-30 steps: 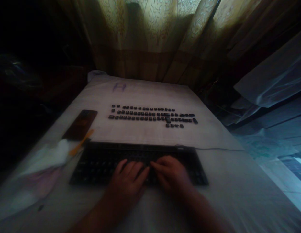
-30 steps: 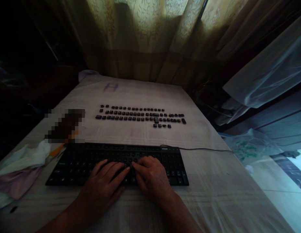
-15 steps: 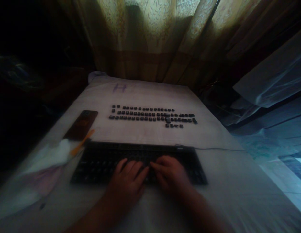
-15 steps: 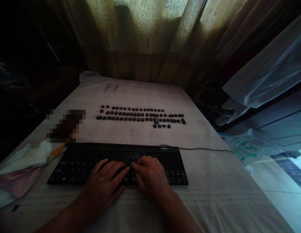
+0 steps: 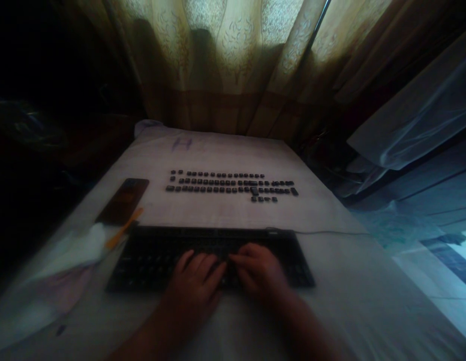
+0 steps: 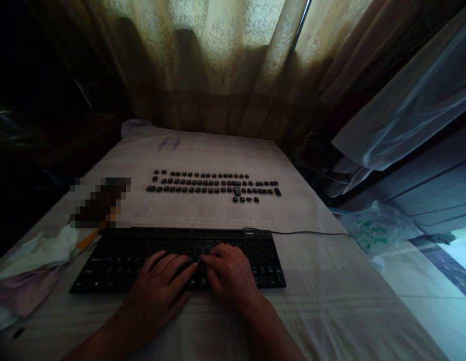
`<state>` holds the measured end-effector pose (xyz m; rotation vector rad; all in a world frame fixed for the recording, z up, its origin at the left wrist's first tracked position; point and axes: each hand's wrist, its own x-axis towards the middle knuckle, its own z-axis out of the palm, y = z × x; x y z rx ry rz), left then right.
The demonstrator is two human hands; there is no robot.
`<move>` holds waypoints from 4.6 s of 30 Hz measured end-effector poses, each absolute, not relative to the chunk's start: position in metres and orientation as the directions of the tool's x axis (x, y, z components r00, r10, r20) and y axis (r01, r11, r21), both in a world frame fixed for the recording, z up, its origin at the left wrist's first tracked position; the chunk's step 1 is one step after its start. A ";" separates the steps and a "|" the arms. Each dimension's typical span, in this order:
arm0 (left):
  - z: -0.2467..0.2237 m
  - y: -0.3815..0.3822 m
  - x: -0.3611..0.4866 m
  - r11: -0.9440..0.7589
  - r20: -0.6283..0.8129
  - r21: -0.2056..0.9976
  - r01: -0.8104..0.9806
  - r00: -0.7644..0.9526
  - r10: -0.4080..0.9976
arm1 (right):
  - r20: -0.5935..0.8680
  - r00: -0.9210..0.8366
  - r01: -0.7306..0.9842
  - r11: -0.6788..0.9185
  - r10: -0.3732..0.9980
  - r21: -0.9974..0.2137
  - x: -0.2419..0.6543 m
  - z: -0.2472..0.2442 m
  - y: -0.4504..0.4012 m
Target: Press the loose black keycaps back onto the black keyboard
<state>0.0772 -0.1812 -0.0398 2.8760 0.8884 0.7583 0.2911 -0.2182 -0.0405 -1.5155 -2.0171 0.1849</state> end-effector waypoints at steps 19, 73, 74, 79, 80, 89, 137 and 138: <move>-0.038 -0.178 0.075 -0.864 0.460 0.111 0.492 0.745 0.483 | 0.354 -0.118 0.637 0.345 0.928 -0.690 0.300 -0.040 -0.214; -0.054 -0.162 0.057 -0.868 0.516 0.117 0.484 0.717 0.469 | -0.002 0.180 0.979 -0.180 0.984 -0.096 0.369 -0.010 -0.114; -0.054 -0.162 0.057 -0.867 0.514 0.121 0.483 0.717 0.471 | -0.001 0.191 0.975 -0.190 0.982 -0.115 0.368 -0.011 -0.114; -0.052 -0.163 0.058 -0.867 0.533 0.121 0.484 0.704 0.468 | 0.029 0.208 0.956 -0.197 0.978 -0.218 0.366 -0.012 -0.113; -0.051 -0.163 0.058 -0.865 0.535 0.121 0.488 0.702 0.471 | 0.041 0.209 0.951 -0.193 0.977 -0.242 0.366 -0.010 -0.115; -0.047 -0.166 0.062 -0.876 0.542 0.100 0.472 0.713 0.446 | 0.160 0.038 0.841 0.055 0.986 -0.539 0.329 -0.002 -0.181; -0.037 -0.174 0.093 -0.898 0.482 0.078 0.432 0.772 0.414 | 0.461 -0.167 0.853 0.362 0.872 -0.377 0.304 -0.035 -0.223; -0.038 -0.174 0.093 -0.894 0.487 0.079 0.440 0.766 0.420 | 0.457 -0.170 0.852 0.363 0.873 -0.377 0.304 -0.035 -0.223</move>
